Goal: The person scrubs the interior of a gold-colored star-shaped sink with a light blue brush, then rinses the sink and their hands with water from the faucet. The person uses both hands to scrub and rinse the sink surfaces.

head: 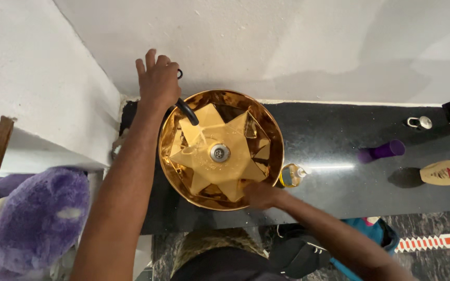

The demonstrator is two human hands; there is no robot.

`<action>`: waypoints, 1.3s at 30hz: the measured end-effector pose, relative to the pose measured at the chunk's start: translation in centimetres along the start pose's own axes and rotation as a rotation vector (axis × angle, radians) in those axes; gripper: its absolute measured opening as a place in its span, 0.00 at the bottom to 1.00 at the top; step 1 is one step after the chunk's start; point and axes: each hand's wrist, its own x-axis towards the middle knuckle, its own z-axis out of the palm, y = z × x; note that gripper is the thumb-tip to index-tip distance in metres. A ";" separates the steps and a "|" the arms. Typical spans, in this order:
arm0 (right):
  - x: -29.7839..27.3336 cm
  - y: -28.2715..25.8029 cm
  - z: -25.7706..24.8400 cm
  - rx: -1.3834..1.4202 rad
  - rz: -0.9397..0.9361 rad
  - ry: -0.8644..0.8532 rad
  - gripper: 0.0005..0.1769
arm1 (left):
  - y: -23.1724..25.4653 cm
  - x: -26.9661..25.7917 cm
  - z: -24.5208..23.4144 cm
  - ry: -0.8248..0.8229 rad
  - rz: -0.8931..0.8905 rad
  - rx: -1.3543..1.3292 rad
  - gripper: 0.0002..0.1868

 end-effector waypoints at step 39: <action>-8.0 -2.0 -5.9 0.338 -0.061 1.324 0.17 | 10.6 -24.6 -4.6 0.065 -0.312 -0.555 0.10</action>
